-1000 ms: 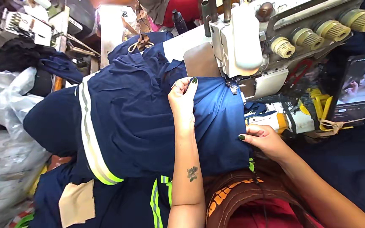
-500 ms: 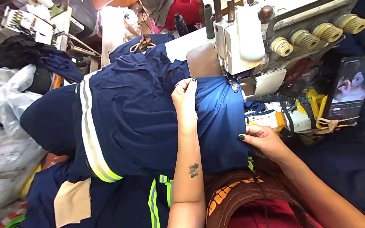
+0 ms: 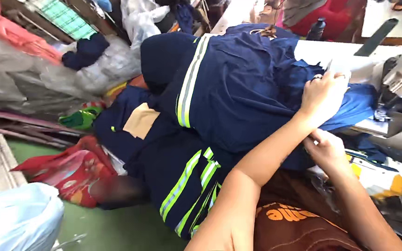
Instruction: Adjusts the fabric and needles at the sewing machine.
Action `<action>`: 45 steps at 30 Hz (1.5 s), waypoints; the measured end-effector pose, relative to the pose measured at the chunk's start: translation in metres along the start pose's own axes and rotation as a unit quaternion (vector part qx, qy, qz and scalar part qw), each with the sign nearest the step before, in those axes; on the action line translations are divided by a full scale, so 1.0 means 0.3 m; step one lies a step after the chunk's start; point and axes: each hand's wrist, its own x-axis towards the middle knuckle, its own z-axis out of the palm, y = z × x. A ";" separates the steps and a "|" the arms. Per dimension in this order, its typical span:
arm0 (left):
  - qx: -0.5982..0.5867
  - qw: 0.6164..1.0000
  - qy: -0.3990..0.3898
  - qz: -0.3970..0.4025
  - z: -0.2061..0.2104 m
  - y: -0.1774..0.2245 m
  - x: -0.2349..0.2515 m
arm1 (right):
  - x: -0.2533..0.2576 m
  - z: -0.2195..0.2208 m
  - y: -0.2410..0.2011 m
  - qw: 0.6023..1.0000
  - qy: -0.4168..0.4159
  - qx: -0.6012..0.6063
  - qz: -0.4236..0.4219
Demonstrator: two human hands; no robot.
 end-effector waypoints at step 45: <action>-0.223 0.965 -0.119 0.064 0.295 0.221 -0.409 | -0.023 -0.283 0.305 0.908 0.317 -0.257 0.093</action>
